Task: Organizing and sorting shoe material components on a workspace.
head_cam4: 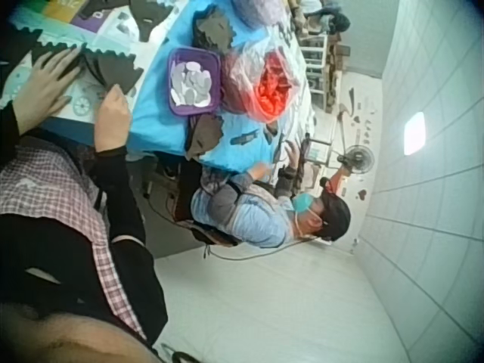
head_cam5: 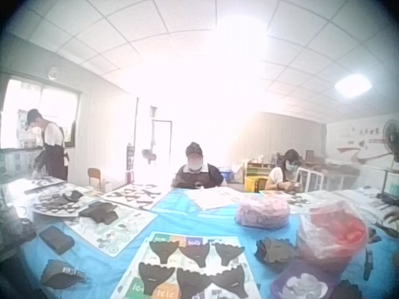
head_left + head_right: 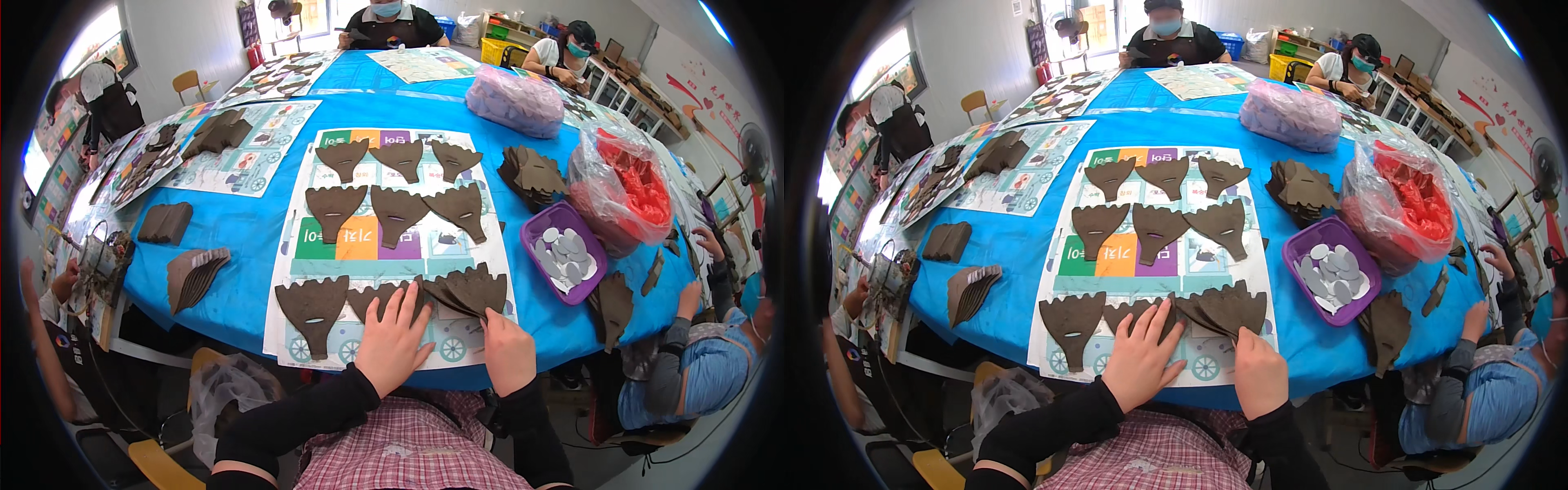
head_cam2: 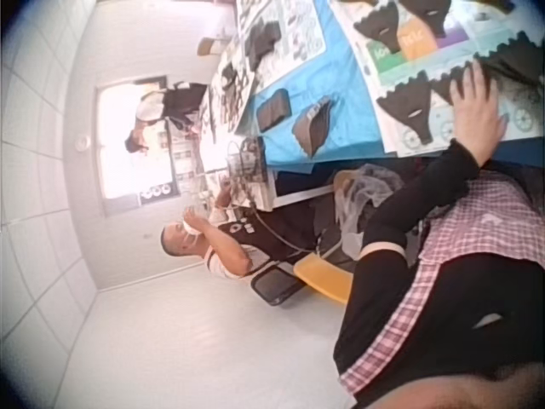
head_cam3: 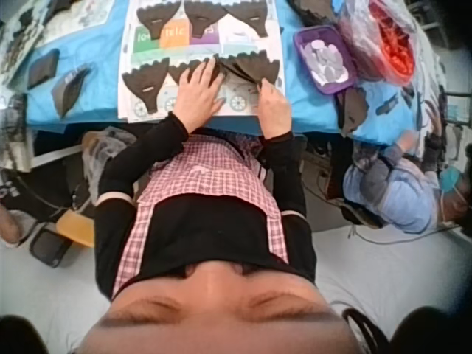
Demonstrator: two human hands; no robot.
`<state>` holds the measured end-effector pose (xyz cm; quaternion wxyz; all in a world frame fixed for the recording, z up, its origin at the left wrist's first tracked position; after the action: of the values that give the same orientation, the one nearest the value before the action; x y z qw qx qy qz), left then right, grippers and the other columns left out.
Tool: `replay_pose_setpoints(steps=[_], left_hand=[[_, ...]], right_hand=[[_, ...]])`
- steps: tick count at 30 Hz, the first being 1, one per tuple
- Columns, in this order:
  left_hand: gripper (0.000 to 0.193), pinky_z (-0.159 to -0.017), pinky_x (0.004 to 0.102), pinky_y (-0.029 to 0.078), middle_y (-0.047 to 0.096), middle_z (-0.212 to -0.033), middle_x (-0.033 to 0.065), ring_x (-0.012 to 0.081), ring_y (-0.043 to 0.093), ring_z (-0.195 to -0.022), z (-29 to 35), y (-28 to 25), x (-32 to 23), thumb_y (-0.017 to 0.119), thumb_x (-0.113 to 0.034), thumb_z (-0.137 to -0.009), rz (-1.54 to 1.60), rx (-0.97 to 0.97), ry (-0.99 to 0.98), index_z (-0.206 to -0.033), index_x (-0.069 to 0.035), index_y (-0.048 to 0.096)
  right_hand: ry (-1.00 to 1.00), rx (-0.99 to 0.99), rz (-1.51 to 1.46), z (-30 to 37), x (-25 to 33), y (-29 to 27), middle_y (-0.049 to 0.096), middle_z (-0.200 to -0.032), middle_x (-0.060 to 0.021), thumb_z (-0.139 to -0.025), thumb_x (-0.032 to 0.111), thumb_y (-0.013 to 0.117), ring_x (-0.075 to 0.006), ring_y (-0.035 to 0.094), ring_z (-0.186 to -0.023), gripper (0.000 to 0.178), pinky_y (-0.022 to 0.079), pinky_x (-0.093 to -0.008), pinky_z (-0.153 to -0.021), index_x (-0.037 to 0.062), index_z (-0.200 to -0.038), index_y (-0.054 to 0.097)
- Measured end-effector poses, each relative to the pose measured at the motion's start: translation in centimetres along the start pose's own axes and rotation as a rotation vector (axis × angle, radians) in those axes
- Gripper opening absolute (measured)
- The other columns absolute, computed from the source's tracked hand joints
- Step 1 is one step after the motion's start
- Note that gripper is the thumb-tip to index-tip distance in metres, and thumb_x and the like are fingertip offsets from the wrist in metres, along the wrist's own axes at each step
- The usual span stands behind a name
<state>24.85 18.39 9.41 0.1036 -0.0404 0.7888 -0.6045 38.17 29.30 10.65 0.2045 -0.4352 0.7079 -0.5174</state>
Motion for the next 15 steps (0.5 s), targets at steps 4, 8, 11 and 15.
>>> replay_pose_setpoints(steps=[4, 8, 11, 15], left_hand=[[0.058, -0.100, 0.0479, 0.035, 0.041, -0.140, 0.0184, 0.0326, 0.041, -0.126, -0.2, -0.2, 0.1, 0.060, -0.040, -0.085, -0.044, 0.036, -0.041, -0.130, -0.006, 0.050], [0.061, -0.099, 0.0481, 0.036, 0.044, -0.138, 0.0178, 0.0334, 0.043, -0.124, -0.1, -0.1, 0.0, 0.061, -0.040, -0.084, -0.069, 0.057, -0.019, -0.133, -0.006, 0.046], [0.065, -0.100, 0.0497, 0.037, 0.044, -0.137, 0.0177, 0.0350, 0.043, -0.124, -0.2, -0.2, 0.0, 0.062, -0.038, -0.084, -0.033, 0.059, -0.043, -0.137, -0.007, 0.041], [0.066, -0.101, 0.0506, 0.036, 0.045, -0.136, 0.0171, 0.0360, 0.043, -0.125, -0.3, -1.0, -0.4, 0.062, -0.037, -0.085, -0.011, 0.061, -0.045, -0.140, -0.008, 0.038]], right_hand=[[0.027, -0.029, -0.125, -0.2, -0.8, -1.0, 0.066, -0.082, -0.0155, -0.087, 0.010, 0.061, -0.0309, 0.065, -0.073, 0.016, 0.051, -0.0387, -0.062, 0.0006, -0.100, 0.062], [0.090, 0.025, -0.197, -0.7, -1.0, -1.6, 0.065, -0.078, -0.0168, -0.088, 0.010, 0.058, -0.0323, 0.064, -0.070, 0.014, 0.050, -0.0401, -0.062, -0.0005, -0.096, 0.062], [0.115, 0.055, -0.202, -0.9, -0.8, -1.8, 0.065, -0.077, -0.0175, -0.088, 0.010, 0.057, -0.0333, 0.063, -0.069, 0.014, 0.050, -0.0409, -0.061, -0.0005, -0.096, 0.063], [0.117, 0.073, -0.223, -0.9, -0.9, -2.0, 0.065, -0.076, -0.0180, -0.089, 0.009, 0.055, -0.0335, 0.064, -0.068, 0.014, 0.050, -0.0412, -0.060, -0.0010, -0.096, 0.062]])
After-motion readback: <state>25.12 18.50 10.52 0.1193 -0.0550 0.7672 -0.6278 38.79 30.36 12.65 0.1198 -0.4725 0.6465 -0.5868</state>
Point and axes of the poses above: each hand's wrist, its own z-axis away from the middle knuckle, its own y-axis out of the palm, x = y × z, the point moved 5 cm from there along -z, towards the middle knuckle
